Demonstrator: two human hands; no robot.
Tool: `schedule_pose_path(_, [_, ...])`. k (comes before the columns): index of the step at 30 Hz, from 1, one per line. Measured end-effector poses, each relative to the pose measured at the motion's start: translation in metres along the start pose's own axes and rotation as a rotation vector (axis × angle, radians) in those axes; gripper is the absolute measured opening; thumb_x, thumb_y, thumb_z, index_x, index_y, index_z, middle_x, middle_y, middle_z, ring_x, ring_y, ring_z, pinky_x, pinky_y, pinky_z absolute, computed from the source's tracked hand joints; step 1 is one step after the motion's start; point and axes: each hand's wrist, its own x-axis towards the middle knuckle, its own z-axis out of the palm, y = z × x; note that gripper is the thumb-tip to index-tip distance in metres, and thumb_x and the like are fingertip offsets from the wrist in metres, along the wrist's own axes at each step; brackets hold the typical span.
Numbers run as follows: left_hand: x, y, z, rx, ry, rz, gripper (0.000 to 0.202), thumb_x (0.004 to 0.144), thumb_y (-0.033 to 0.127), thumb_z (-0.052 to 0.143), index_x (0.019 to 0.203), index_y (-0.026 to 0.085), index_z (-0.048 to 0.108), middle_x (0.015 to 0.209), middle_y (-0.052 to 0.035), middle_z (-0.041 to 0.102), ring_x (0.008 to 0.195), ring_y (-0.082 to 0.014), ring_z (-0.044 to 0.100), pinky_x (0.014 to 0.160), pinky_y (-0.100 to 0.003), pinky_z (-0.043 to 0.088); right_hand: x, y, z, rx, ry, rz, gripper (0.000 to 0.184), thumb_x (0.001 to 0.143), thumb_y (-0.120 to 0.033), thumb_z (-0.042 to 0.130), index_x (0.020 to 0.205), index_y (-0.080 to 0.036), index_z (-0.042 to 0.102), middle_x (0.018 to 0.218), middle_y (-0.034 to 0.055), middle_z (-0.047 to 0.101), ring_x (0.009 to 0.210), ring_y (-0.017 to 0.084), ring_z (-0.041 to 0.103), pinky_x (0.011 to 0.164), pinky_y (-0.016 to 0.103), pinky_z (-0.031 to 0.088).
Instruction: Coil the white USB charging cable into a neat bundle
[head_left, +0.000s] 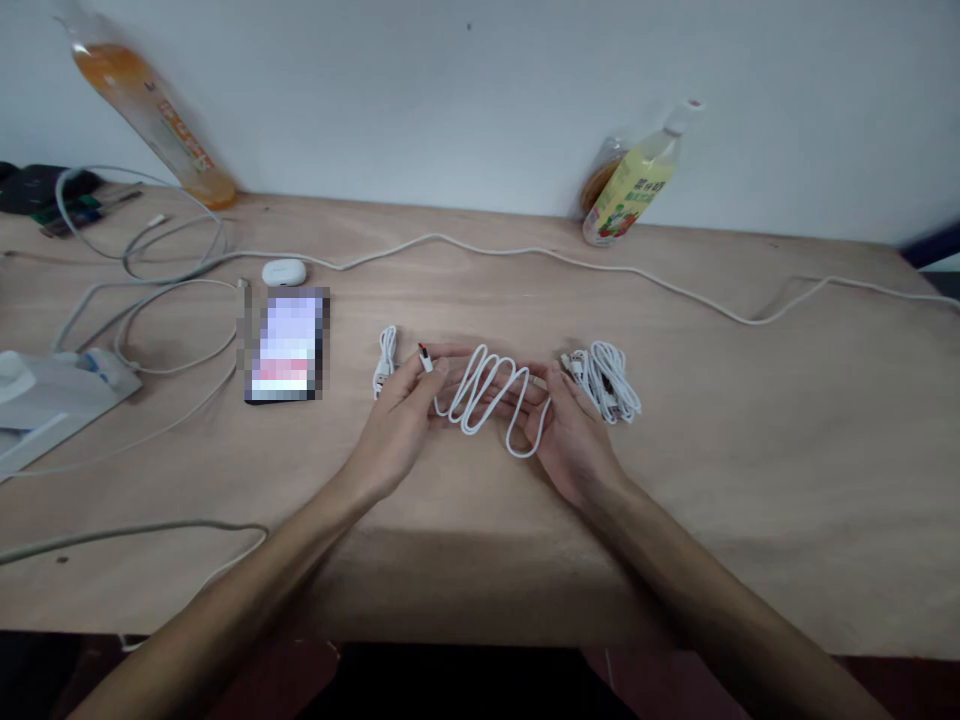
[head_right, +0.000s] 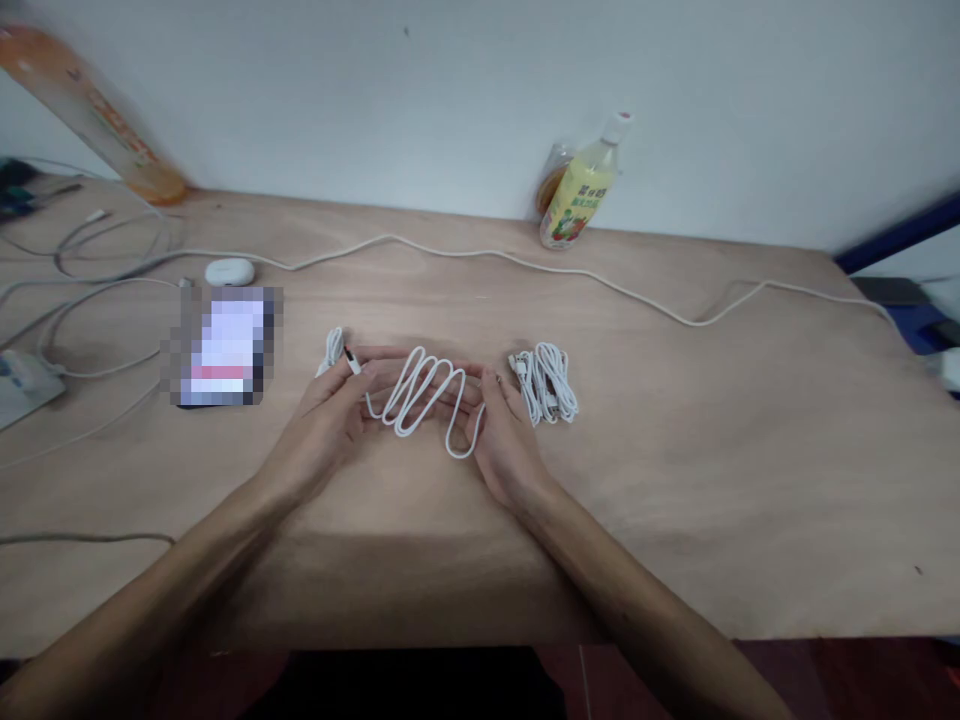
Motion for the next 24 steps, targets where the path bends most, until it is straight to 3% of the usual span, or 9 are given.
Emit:
schedule_pose_path(5, [-0.002, 0.007, 0.002, -0.125, 0.025, -0.082, 0.033, 0.100, 0.017, 0.058, 0.127, 0.014, 0.076, 0.108, -0.0135, 0.086, 0.098, -0.0280, 0.085, 0.081, -0.036, 0.070, 0.000, -0.010, 0.002, -0.023, 0.052, 0.001, 0.031, 0.108, -0.053, 0.068, 0.106, -0.022, 0.072, 0.098, 0.0114, 0.089, 0.114, 0.033, 0.085, 0.098, 0.053, 0.070])
schedule_pose_path(10, [0.000, 0.009, -0.001, -0.246, -0.137, -0.299, 0.050, 0.097, 0.011, 0.058, 0.146, 0.011, 0.068, 0.111, -0.0166, 0.086, 0.098, -0.0302, 0.086, 0.089, -0.043, 0.072, 0.000, -0.018, 0.001, -0.027, 0.016, 0.052, 0.029, 0.114, -0.049, 0.058, 0.110, -0.023, 0.071, 0.099, 0.0092, 0.089, 0.103, 0.029, 0.087, 0.092, 0.048, 0.072])
schedule_pose_path(14, [0.003, 0.005, -0.003, -0.278, -0.230, -0.431, 0.032, 0.106, 0.016, 0.061, 0.135, 0.007, 0.073, 0.111, -0.0199, 0.086, 0.107, -0.0316, 0.086, 0.101, -0.045, 0.069, 0.001, -0.019, 0.000, -0.019, 0.002, 0.103, 0.027, 0.113, -0.048, 0.060, 0.112, -0.023, 0.072, 0.102, 0.0089, 0.089, 0.095, 0.026, 0.088, 0.086, 0.043, 0.072])
schedule_pose_path(19, [0.005, -0.005, -0.006, -0.350, -0.327, -0.427, 0.021, 0.107, 0.022, 0.069, 0.124, 0.011, 0.077, 0.119, -0.0179, 0.084, 0.118, -0.0329, 0.083, 0.113, -0.048, 0.062, 0.002, -0.022, -0.001, 0.029, -0.040, 0.139, 0.026, 0.110, -0.048, 0.064, 0.110, -0.024, 0.074, 0.106, 0.0076, 0.089, 0.099, 0.026, 0.087, 0.091, 0.044, 0.071])
schedule_pose_path(24, [0.003, -0.010, -0.002, -0.391, -0.455, -0.412, 0.019, 0.102, 0.033, 0.080, 0.115, 0.018, 0.079, 0.124, -0.0139, 0.083, 0.124, -0.0360, 0.081, 0.117, -0.052, 0.058, 0.000, -0.027, -0.001, 0.059, -0.067, 0.149, 0.027, 0.109, -0.051, 0.067, 0.115, -0.026, 0.078, 0.124, 0.0081, 0.087, 0.112, 0.026, 0.085, 0.097, 0.044, 0.069])
